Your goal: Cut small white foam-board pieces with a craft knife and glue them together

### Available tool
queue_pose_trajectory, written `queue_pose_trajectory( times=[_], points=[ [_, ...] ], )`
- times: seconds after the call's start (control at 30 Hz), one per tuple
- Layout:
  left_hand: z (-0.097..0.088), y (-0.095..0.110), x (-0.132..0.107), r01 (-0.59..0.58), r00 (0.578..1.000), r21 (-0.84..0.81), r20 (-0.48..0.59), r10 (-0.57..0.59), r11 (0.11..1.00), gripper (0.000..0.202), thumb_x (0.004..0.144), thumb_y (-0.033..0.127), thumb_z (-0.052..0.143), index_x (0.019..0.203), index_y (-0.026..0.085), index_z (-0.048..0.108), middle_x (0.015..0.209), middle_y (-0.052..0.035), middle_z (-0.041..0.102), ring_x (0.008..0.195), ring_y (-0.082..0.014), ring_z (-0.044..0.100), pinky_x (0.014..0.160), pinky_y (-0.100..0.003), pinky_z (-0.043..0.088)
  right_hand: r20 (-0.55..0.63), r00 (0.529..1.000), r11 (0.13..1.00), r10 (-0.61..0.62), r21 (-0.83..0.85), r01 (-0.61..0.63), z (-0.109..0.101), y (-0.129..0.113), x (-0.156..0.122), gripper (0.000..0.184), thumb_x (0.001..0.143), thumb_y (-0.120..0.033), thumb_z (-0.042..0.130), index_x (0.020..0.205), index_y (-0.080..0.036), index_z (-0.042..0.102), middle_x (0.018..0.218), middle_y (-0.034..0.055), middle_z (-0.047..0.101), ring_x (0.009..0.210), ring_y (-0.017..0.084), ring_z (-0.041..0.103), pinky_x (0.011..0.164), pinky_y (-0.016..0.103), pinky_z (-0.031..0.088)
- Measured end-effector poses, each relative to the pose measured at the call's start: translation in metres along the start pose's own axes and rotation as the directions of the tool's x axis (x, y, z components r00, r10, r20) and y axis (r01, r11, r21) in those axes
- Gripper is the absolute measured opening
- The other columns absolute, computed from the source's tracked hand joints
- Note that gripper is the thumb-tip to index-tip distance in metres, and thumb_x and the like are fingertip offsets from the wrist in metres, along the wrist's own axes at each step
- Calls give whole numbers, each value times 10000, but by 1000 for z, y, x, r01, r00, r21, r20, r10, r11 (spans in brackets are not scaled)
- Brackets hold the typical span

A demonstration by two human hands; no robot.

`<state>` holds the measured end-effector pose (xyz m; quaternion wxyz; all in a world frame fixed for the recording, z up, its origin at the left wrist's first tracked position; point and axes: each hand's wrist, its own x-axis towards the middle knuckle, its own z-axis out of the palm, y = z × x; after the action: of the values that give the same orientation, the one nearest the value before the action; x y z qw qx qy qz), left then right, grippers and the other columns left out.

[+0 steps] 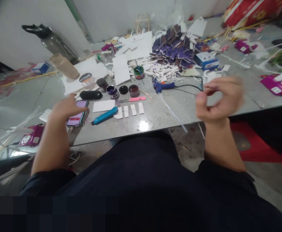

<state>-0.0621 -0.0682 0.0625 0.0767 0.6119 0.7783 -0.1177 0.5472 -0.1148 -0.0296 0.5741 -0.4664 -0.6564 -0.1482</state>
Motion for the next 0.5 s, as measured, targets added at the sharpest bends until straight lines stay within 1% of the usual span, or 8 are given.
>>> queue_pose_trajectory(
  times=[0.03,0.07,0.1,0.2,0.27,0.37,0.43,0.5],
  points=[
    [2,-1,1,2,1000,-5,-16,-2,1000,1333,1044,867,816,1918,-40,380,1748,-468,712,1610,-653,722,1320,-757,596,-67,995,997,-73,-3,73,10,10,-6,300,1165,-619,735,1145,-320,744,979,159,810,855,328,787,743,490,669],
    [3,-2,3,10,999,-14,-31,-11,1000,1388,1014,917,827,1919,-36,381,1741,-470,714,1597,-657,721,1310,-769,591,-136,978,987,-161,-7,161,21,19,-13,225,1165,-551,716,1154,-326,725,965,160,834,750,296,756,670,462,619],
    [5,-4,6,16,999,-24,-36,-17,1000,1430,994,963,822,1920,-36,387,1742,-471,711,1591,-662,716,1302,-778,586,-132,969,978,-208,-25,207,30,25,-19,175,1169,-498,702,1172,-325,724,943,148,844,672,259,724,589,418,563],
    [5,-9,13,17,1000,-36,-5,-17,999,1515,947,1044,811,1937,-27,402,1754,-442,710,1574,-656,714,1296,-760,586,-59,973,974,-224,-52,221,48,34,-34,130,1198,-412,699,1227,-301,760,982,132,891,557,178,650,547,373,508],
    [3,-11,12,-11,1000,-52,-5,10,999,1499,963,1016,808,1976,-1,373,1739,-392,734,1556,-614,740,1312,-719,589,11,980,979,-199,-47,199,51,36,-37,155,1210,-419,701,1230,-291,786,989,124,907,552,158,645,574,364,514],
    [-2,-9,10,-26,996,-77,-91,19,997,1422,993,921,807,2025,65,332,1653,-316,812,1505,-570,789,1334,-691,587,144,983,993,-113,-1,115,51,35,-36,224,1182,-469,694,1196,-280,813,955,119,899,598,183,685,623,377,544],
    [-4,-7,13,-59,987,-83,-153,46,995,1354,1037,873,761,2049,97,305,1630,-288,842,1505,-564,801,1356,-701,574,249,968,999,-38,17,35,51,34,-35,257,1131,-494,692,1169,-274,820,936,110,879,629,214,702,658,401,557],
    [-5,-5,25,-102,982,-63,-166,90,993,1301,1068,833,727,2077,135,295,1671,-296,833,1548,-577,791,1374,-730,555,343,939,999,33,10,-39,52,32,-35,275,1083,-505,686,1147,-272,818,940,102,865,648,234,698,686,420,561]
  ],
)
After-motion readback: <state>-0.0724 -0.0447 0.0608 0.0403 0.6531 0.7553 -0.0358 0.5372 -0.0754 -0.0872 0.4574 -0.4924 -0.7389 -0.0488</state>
